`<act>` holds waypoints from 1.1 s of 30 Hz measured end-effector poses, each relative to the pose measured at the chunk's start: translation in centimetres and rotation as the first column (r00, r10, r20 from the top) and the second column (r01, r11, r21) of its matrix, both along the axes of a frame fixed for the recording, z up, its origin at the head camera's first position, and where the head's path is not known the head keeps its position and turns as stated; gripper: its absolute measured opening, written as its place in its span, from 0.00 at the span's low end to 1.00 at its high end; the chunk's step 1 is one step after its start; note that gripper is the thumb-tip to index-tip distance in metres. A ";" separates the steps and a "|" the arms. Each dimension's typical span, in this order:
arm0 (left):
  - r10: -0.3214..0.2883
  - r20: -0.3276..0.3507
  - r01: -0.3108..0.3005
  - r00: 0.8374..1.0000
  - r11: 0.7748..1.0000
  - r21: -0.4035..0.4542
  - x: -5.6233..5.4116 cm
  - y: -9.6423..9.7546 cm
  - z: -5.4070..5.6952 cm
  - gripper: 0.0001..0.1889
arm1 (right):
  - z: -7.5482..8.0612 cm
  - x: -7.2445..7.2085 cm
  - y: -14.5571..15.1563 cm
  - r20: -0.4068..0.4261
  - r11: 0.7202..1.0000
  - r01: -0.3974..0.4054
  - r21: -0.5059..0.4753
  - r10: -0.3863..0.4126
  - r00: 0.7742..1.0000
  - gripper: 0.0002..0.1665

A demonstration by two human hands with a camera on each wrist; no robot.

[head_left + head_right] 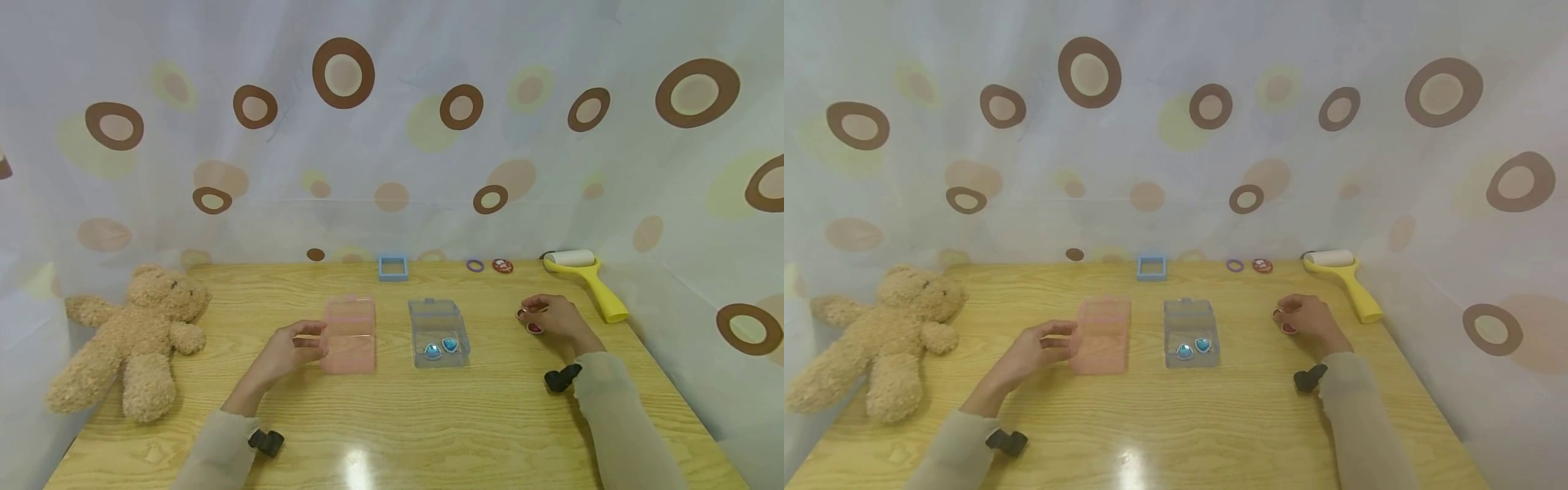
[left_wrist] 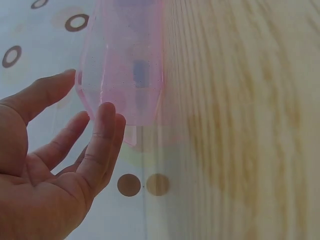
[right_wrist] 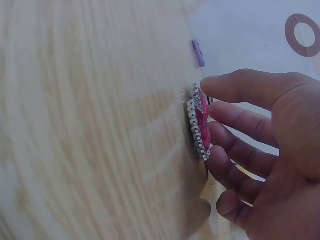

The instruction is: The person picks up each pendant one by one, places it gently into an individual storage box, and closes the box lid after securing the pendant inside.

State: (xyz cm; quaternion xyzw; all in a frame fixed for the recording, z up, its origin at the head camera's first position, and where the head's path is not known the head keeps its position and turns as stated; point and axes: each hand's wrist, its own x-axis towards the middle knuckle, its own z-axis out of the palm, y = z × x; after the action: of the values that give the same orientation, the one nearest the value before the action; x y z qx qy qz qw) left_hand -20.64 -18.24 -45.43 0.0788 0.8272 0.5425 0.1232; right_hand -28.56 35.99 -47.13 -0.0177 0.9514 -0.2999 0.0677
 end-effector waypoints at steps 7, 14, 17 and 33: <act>-0.008 0.009 0.008 1.000 1.000 0.002 0.0 -0.1 -0.2 0.30 | -0.2 -0.2 0.0 0.022 1.000 -0.004 0.018 0.004 1.000 0.29; -0.054 0.001 0.054 0.999 0.998 0.009 0.0 -0.3 -0.1 0.32 | 0.0 -0.3 -0.1 0.022 1.000 0.004 0.023 -0.004 1.000 0.28; -0.077 -0.012 0.077 0.997 0.997 0.004 0.0 -0.4 0.1 0.33 | 0.1 -0.3 -0.2 0.024 1.000 0.002 0.024 -0.003 1.000 0.26; -0.089 -0.021 0.089 0.996 0.996 -0.009 0.1 -0.4 0.3 0.34 | 0.5 0.0 -0.6 0.043 1.000 -0.005 0.024 0.004 0.999 0.24</act>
State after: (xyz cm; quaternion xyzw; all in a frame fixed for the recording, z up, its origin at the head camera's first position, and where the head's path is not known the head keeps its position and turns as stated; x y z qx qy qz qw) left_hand -20.50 -18.61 -45.11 0.1207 0.8264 0.5323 0.1386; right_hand -28.60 35.38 -46.62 -0.0125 0.9532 -0.2887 0.0890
